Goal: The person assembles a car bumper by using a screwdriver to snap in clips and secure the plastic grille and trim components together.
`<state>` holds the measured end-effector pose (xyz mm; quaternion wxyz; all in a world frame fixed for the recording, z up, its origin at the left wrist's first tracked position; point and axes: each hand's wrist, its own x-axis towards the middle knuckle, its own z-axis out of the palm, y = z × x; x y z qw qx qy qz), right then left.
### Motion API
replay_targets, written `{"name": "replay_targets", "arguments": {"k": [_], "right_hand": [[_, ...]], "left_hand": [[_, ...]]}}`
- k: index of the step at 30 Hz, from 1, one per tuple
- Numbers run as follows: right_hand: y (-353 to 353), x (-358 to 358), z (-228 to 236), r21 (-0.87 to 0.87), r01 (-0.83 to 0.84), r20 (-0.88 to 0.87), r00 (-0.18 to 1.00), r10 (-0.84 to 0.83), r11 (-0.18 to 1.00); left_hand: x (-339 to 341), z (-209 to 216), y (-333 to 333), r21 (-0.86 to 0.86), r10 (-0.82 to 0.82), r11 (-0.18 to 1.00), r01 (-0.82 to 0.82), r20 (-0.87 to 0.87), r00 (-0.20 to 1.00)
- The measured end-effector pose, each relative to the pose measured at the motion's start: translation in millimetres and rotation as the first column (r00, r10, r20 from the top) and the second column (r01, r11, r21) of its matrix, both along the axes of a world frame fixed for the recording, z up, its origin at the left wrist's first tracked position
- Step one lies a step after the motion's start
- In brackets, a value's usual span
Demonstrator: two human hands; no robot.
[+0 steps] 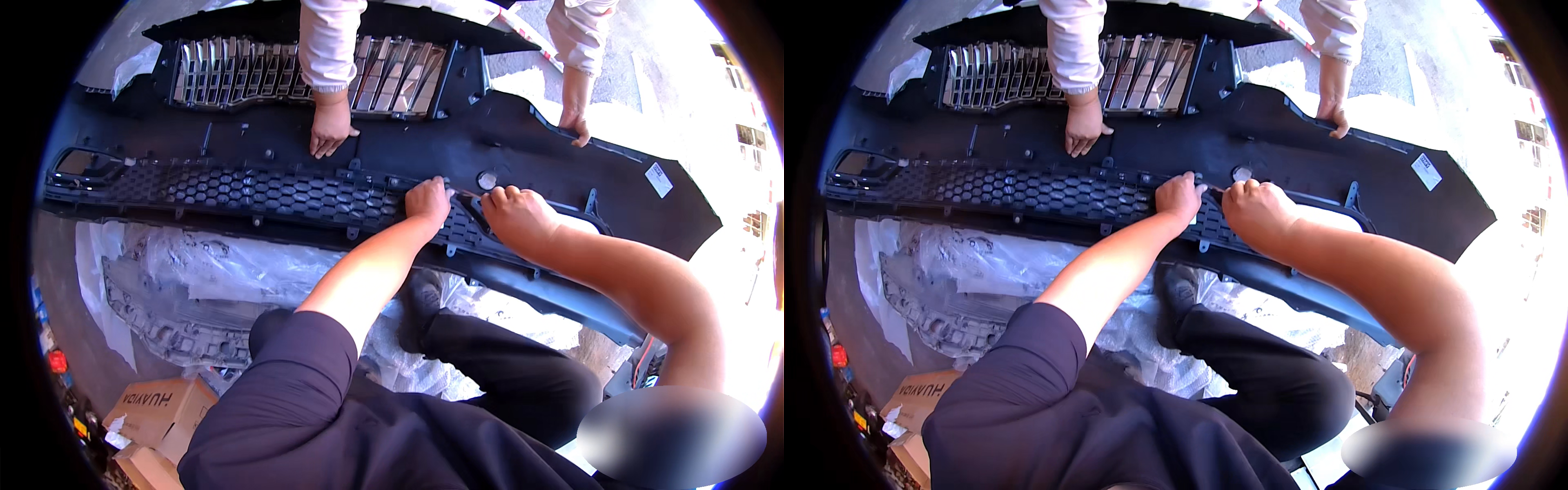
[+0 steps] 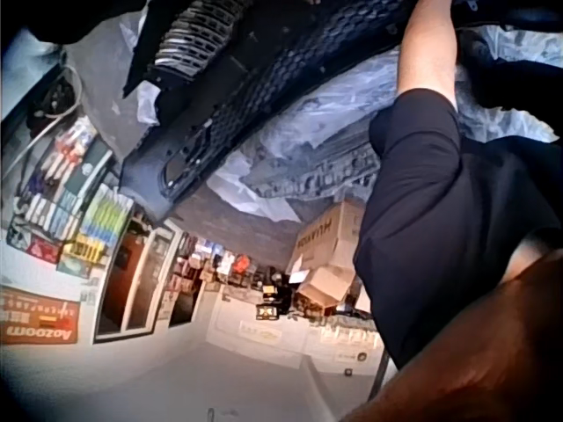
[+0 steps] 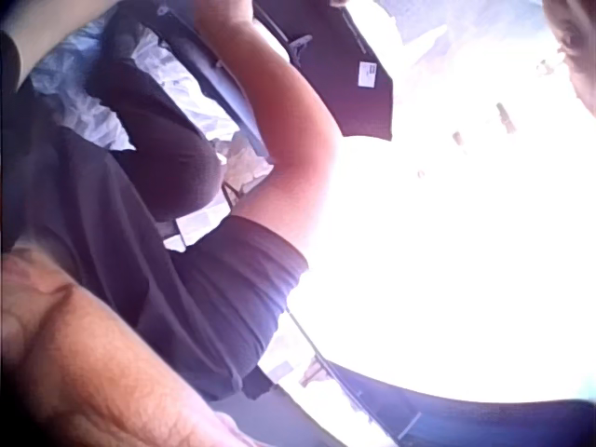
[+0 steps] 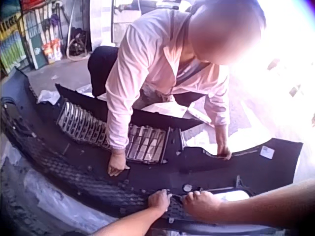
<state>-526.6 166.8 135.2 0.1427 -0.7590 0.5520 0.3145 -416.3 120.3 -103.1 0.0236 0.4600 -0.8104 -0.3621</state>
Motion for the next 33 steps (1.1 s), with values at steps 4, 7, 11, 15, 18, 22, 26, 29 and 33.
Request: {"name": "replay_targets", "arguments": {"k": [4,7,11,15,18,22,26,29,33], "right_hand": [[-6.3,1.0,-9.5,0.114,0.547,0.036,0.832,-0.554,0.829],[-34.5,-0.1,-6.9,0.348,0.935,0.128,-0.123,-0.984,-0.071],[-14.2,-8.5,-13.0,-0.049,0.623,0.107,0.780,-0.616,0.781],[-0.7,-7.7,-2.1,-0.094,-0.145,-0.051,0.989,0.141,0.985],[-14.3,-3.8,-10.5,-0.082,0.716,0.316,0.678,-0.663,0.693],[-21.5,-20.5,-18.0,0.419,0.880,0.124,-0.300,-0.946,-0.224],[-5.5,2.9,3.8,0.040,0.097,-0.036,0.995,-0.096,0.994],[-0.1,-4.5,-3.5,-0.098,-0.127,-0.072,0.990,0.120,0.987],[-44.4,-27.3,-35.3,0.396,0.784,-0.065,0.543,-0.837,0.477]], "left_hand": [[-3.9,-5.1,-9.1,-0.011,0.002,1.000,-0.002,0.013,1.000],[3.6,-1.0,-5.6,-0.007,-0.013,1.000,0.013,0.014,1.000],[2.0,6.3,-4.1,0.021,-0.044,0.999,0.043,0.025,0.999],[-1.1,-3.4,-2.8,-0.019,-0.026,0.999,0.027,0.012,1.000],[0.2,-3.4,-3.3,-0.003,-0.045,0.999,0.045,0.039,0.998],[0.2,1.3,-7.1,0.013,-0.070,0.998,0.069,0.052,0.996],[2.4,0.1,-5.8,-0.012,-0.046,0.999,0.046,0.012,0.999],[-0.3,0.7,-4.9,-0.032,-0.047,0.998,0.047,0.006,0.999],[-0.7,0.4,-10.9,-0.016,-0.053,0.998,0.053,0.010,0.999]]}}
